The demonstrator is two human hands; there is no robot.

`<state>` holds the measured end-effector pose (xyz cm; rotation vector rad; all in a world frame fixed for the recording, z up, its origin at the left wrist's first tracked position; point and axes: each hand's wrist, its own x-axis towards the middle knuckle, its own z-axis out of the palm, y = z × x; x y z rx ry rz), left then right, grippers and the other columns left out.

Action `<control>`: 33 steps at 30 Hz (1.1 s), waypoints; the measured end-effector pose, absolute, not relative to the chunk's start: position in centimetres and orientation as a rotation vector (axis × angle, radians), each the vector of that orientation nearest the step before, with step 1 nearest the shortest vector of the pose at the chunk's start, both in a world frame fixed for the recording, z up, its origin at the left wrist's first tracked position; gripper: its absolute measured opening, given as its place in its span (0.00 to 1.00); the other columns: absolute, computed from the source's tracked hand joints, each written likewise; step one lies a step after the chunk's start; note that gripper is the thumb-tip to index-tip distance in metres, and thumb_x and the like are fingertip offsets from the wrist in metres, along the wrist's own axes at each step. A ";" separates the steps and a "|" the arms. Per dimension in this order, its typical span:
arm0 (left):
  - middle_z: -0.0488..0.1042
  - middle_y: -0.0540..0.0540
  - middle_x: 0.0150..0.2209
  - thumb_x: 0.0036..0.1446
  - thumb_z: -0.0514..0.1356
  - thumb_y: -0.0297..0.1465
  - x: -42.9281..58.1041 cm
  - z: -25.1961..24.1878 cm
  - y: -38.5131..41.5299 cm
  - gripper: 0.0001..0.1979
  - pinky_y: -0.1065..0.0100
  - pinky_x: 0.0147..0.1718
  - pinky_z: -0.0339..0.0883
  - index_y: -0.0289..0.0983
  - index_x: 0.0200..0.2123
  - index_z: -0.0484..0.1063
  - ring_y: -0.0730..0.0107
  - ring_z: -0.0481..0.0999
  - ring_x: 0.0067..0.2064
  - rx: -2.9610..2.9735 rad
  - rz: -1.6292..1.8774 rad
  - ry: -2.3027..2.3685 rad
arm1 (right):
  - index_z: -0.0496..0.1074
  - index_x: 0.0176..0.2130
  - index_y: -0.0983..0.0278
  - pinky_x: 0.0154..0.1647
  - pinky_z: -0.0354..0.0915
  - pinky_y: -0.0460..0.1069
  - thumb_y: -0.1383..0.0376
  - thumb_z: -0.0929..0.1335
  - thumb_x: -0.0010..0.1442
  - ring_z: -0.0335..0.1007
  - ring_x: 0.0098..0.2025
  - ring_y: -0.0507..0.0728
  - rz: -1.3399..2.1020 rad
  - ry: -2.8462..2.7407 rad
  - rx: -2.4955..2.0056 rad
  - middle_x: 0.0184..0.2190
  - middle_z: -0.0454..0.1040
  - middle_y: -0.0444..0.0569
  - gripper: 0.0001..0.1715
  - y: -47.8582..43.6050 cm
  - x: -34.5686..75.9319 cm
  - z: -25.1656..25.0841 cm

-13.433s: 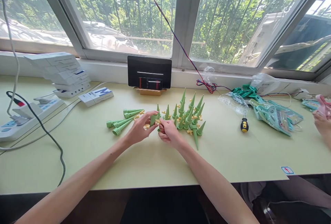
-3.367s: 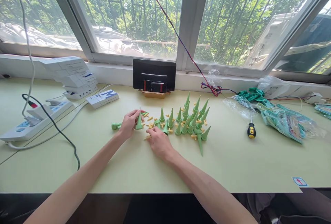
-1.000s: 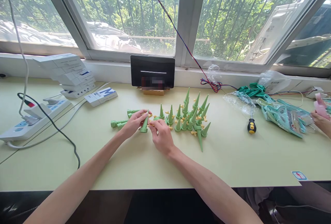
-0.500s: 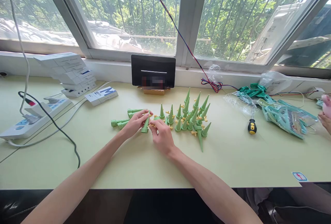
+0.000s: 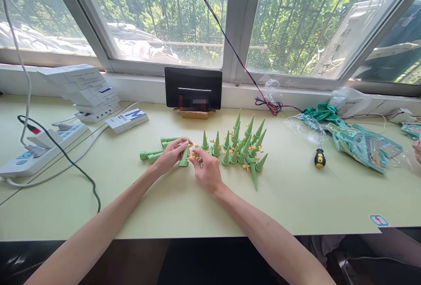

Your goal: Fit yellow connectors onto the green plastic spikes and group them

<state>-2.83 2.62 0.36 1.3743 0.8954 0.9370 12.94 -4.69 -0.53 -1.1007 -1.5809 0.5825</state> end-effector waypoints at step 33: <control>0.70 0.51 0.24 0.59 0.60 0.47 -2.5 1.9 1.6 0.18 0.73 0.21 0.60 0.38 0.42 0.70 0.75 0.66 0.22 1.524 1.003 0.971 | 0.74 0.41 0.62 0.26 0.69 0.48 0.61 0.67 0.64 0.77 0.27 0.55 0.658 -1.551 -1.150 0.34 0.80 0.48 0.09 -4.9 12.7 -0.3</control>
